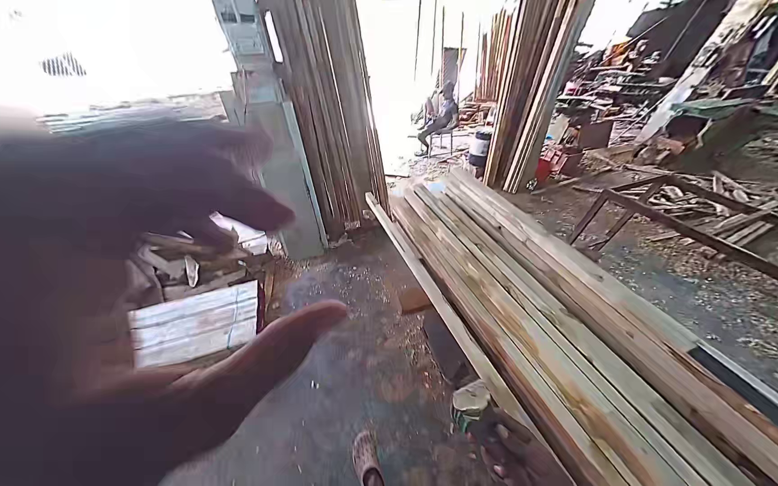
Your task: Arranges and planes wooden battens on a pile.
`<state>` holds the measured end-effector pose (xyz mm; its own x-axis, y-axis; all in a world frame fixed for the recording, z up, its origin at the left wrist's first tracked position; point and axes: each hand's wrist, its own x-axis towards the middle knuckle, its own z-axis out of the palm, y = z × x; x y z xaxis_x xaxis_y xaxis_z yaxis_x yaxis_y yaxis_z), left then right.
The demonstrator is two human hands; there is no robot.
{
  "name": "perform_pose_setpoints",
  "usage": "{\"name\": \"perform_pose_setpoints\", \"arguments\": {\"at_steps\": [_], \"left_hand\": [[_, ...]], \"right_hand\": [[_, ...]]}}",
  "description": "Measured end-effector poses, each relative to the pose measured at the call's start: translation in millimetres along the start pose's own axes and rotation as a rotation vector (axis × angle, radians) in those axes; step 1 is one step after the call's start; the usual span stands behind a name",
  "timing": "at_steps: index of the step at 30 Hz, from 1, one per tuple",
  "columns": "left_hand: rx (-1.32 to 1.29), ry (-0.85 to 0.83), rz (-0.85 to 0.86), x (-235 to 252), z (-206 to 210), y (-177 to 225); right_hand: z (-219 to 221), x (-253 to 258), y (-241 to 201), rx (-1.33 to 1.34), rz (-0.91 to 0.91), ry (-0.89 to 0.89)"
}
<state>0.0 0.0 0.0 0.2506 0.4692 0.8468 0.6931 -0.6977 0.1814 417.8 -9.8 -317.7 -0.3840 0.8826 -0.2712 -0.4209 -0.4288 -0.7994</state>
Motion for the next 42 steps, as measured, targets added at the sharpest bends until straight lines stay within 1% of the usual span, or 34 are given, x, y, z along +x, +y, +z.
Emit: {"name": "perform_pose_setpoints", "arguments": {"at_steps": [1, 2, 4, 5, 6, 7, 8, 9, 10, 11, 12, 14, 15, 16, 17, 18, 20, 21, 23, 25, 26, 27, 28, 30, 32, 34, 35, 36, 39, 41, 42], "left_hand": [[0.053, -0.037, -0.083, 0.4, 20.3, -34.1], [0.086, -0.093, -0.16, -6.5, 46.4, -81.5], [0.131, -0.244, -0.316, -42.5, 120.1, -186.8], [0.15, -0.365, -0.399, -68.4, 163.4, -230.6], [0.147, -0.529, -0.484, -94.7, 207.1, -259.8], [0.118, -0.716, -0.549, -117.0, 248.5, -275.1], [0.091, -0.88, -0.569, -138.2, 291.0, -285.4], [0.068, -1.02, -0.518, -159.5, 332.5, -290.9], [0.043, -1.148, -0.43, -176.8, 370.6, -292.4], [0.02, -1.218, -0.333, -186.9, 405.3, -294.7], [0.023, -1.251, -0.246, -188.9, 436.2, -300.7], [0.024, -1.182, -0.12, -172.3, 487.7, -323.7], [0.032, -1.131, -0.06, -160.1, 512.5, -336.7], [0.026, -1.117, -0.01, -143.2, 534.6, -350.2], [0.002, -1.143, 0.023, -119.5, 548.4, -362.3], [0.001, -1.224, 0.045, -89.5, 555.0, -369.1], [0.006, -1.442, 0.091, -27.4, 561.4, -383.0], [-0.001, -1.465, 0.16, -23.2, 572.2, -400.7], [-0.057, -1.271, 0.344, -54.3, 605.6, -447.2], [-0.144, -1.059, 0.522, -75.8, 616.0, -467.5], [-0.187, -0.99, 0.586, -85.2, 617.7, -475.7], [-0.223, -0.959, 0.623, -92.4, 620.6, -482.5], [-0.27, -0.958, 0.624, -98.2, 622.7, -487.3], [-0.369, -1.002, 0.558, -104.0, 623.4, -492.1], [-0.39, -1.08, 0.502, -101.9, 626.6, -489.3], [-0.287, -1.22, 0.542, -97.2, 627.4, -485.8], [-0.236, -1.283, 0.58, -93.9, 628.8, -486.2], [-0.216, -1.321, 0.609, -91.5, 631.3, -485.6], [-0.211, -1.41, 0.698, -82.3, 637.6, -486.5], [-0.132, -1.602, 0.718, -65.5, 636.0, -482.0], [-0.102, -1.697, 0.723, -56.1, 638.2, -479.9]], "right_hand": [[8.2, 22.4, -6.9, 0.015, -0.007, 0.013], [16.8, 41.3, -14.3, 0.025, -0.016, 0.027], [28.9, 71.4, -30.2, -0.004, -0.043, 0.051], [34.0, 87.0, -36.6, -0.002, -0.073, 0.074], [39.1, 103.1, -42.0, 0.018, -0.11, 0.109], [45.6, 119.9, -46.2, 0.065, -0.151, 0.152], [52.2, 138.0, -50.6, 0.092, -0.191, 0.201], [55.1, 154.2, -54.3, 0.102, -0.226, 0.245], [54.5, 167.7, -57.2, 0.105, -0.256, 0.268], [53.7, 180.8, -60.6, 0.102, -0.281, 0.313], [53.7, 194.3, -65.1, 0.102, -0.307, 0.36], [53.1, 221.6, -71.9, 0.095, -0.364, 0.467], [51.9, 231.4, -72.8, 0.096, -0.398, 0.522], [49.3, 240.9, -73.0, 0.099, -0.438, 0.569], [47.4, 251.2, -72.3, 0.112, -0.476, 0.612], [44.9, 261.3, -72.8, 0.126, -0.507, 0.646], [41.1, 286.8, -67.3, 0.179, -0.568, 0.717], [45.3, 296.8, -59.7, 0.21, -0.59, 0.765], [62.2, 308.8, -47.0, 0.278, -0.619, 0.912], [86.9, 310.8, -33.9, 0.335, -0.643, 1.129], [100.0, 310.2, -22.1, 0.372, -0.673, 1.216], [112.5, 310.6, -9.6, 0.411, -0.702, 1.306], [125.5, 311.9, 2.6, 0.446, -0.727, 1.392], [150.4, 319.2, 24.3, 0.5, -0.773, 1.555], [169.6, 331.7, 39.5, 0.547, -0.773, 1.697], [177.6, 343.3, 50.2, 0.603, -0.708, 1.849], [173.7, 346.6, 55.3, 0.595, -0.632, 1.914], [164.3, 344.9, 59.7, 0.551, -0.5, 1.979], [121.5, 321.3, 65.1, 0.277, -0.093, 2.124], [92.5, 296.9, 60.4, 0.041, 0.102, 2.178], [78.6, 286.2, 57.1, -0.044, 0.145, 2.199]]}}
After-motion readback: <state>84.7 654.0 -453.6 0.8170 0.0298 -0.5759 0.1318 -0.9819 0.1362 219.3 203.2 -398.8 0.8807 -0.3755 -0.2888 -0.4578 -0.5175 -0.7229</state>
